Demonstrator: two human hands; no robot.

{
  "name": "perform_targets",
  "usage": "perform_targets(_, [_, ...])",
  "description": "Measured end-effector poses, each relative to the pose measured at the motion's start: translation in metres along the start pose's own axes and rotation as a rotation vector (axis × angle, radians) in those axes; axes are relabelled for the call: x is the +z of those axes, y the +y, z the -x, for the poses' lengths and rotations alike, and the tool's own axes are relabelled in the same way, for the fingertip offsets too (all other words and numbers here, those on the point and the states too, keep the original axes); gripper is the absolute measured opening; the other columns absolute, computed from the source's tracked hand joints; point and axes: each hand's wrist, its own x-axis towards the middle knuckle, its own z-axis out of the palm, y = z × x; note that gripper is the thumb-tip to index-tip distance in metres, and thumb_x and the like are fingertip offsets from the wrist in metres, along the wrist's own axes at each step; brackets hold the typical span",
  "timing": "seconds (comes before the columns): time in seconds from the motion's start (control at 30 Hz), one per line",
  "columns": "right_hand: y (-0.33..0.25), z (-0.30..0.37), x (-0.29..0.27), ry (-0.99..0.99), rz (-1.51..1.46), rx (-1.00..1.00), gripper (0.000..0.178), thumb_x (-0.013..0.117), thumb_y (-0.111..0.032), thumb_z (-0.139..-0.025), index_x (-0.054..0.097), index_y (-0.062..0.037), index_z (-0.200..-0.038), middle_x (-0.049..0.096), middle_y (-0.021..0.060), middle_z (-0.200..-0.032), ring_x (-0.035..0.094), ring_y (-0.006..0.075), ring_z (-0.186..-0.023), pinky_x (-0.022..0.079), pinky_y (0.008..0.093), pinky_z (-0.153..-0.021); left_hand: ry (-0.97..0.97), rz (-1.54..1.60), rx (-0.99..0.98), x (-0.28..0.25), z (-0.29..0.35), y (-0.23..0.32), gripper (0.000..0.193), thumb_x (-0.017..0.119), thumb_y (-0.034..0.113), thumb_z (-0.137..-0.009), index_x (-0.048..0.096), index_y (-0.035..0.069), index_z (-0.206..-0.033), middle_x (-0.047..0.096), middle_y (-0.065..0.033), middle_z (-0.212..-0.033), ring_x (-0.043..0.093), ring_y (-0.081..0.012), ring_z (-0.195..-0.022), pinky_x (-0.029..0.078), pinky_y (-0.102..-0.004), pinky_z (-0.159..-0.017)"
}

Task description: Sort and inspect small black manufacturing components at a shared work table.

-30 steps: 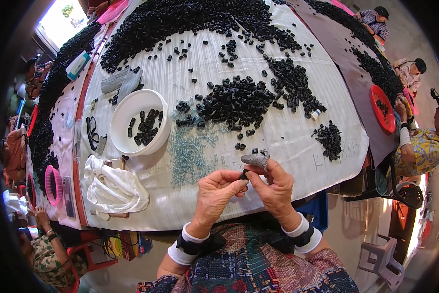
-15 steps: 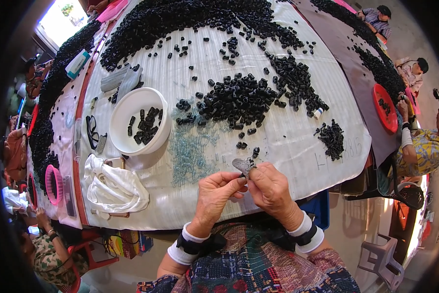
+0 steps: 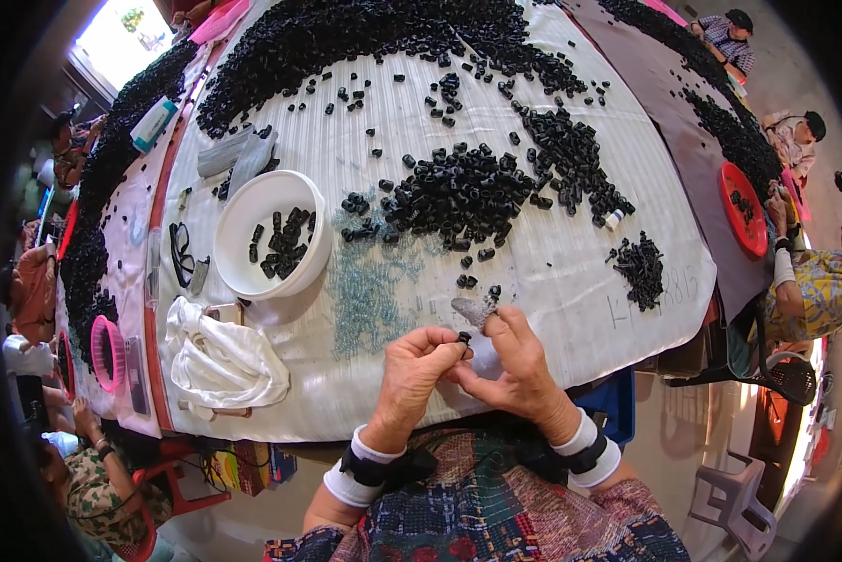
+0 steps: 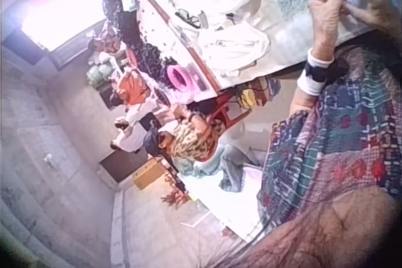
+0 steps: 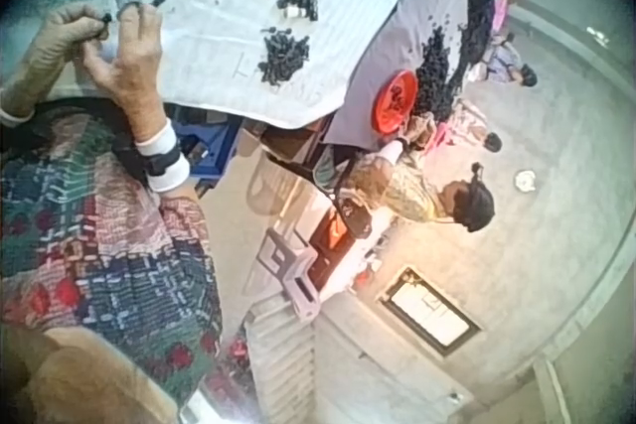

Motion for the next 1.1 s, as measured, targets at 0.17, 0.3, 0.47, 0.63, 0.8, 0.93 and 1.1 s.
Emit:
perform_targets(0.17, [0.004,0.007,0.010,-0.020,0.074,-0.031,0.042,0.074,-0.014,-0.064,0.053,0.0040,-0.096,0.051,0.0190,-0.090,0.053,0.0348,-0.079,0.046,0.0404,-0.067,0.008,0.027,0.029,0.001,0.000,-0.001,0.008,0.063,0.003,-0.081,0.062,-0.003,-0.087,0.066,-0.0085,-0.079,0.062,-0.0117,-0.068,0.050,-0.0214,-0.063])
perform_targets(0.3, [-0.002,0.005,0.009,-0.029,0.113,-0.010,0.037,0.073,-0.012,-0.065,0.055,0.0030,-0.094,0.051,0.0165,-0.086,0.052,0.0325,-0.075,0.044,0.0391,-0.064,-0.012,0.013,0.049,0.000,-0.001,-0.004,0.009,0.063,0.003,-0.081,0.062,-0.003,-0.086,0.066,-0.0080,-0.079,0.062,-0.0114,-0.070,0.050,-0.0211,-0.064])
perform_targets(0.47, [-0.002,0.007,0.010,-0.039,0.155,0.014,0.034,0.071,-0.010,-0.065,0.056,0.0021,-0.092,0.052,0.0143,-0.083,0.052,0.0310,-0.074,0.043,0.0380,-0.062,-0.010,0.002,0.036,0.001,-0.001,-0.003,0.008,0.063,0.003,-0.080,0.062,-0.003,-0.085,0.065,-0.0075,-0.079,0.061,-0.0100,-0.069,0.048,-0.0197,-0.063])
perform_targets(0.63, [-0.005,0.003,0.005,-0.080,0.226,-0.046,0.032,0.071,-0.010,-0.065,0.056,0.0016,-0.091,0.052,0.0137,-0.080,0.052,0.0307,-0.073,0.043,0.0383,-0.061,-0.038,-0.019,0.041,-0.004,-0.002,-0.006,0.008,0.063,0.003,-0.079,0.063,-0.003,-0.085,0.065,-0.0067,-0.078,0.059,-0.0083,-0.067,0.047,-0.0187,-0.061])
perform_targets(0.8, [-0.004,0.005,0.007,-0.077,0.178,-0.018,0.033,0.071,-0.009,-0.064,0.055,0.0014,-0.091,0.051,0.0135,-0.078,0.052,0.0307,-0.072,0.043,0.0385,-0.060,-0.047,-0.062,0.000,-0.005,-0.001,-0.005,0.006,0.061,0.001,-0.081,0.061,-0.002,-0.086,0.065,-0.0076,-0.082,0.062,-0.0123,-0.073,0.051,-0.0218,-0.066])
perform_targets(0.93, [-0.002,0.005,0.008,-0.048,0.204,-0.043,0.033,0.071,-0.008,-0.064,0.055,0.0011,-0.090,0.050,0.0126,-0.076,0.051,0.0308,-0.068,0.042,0.0391,-0.059,-0.066,-0.059,-0.004,-0.005,-0.001,-0.005,0.008,0.061,0.003,-0.082,0.061,-0.002,-0.089,0.065,-0.0077,-0.082,0.062,-0.0120,-0.073,0.051,-0.0218,-0.065])
perform_targets(1.1, [0.005,0.003,0.004,-0.034,0.190,-0.017,0.031,0.072,-0.008,-0.064,0.054,0.0007,-0.089,0.049,0.0123,-0.074,0.050,0.0301,-0.066,0.042,0.0386,-0.056,-0.028,-0.022,-0.017,-0.001,0.000,0.001,0.017,0.065,0.012,-0.084,0.064,-0.003,-0.091,0.065,-0.0058,-0.078,0.060,-0.0087,-0.068,0.048,-0.0191,-0.057])
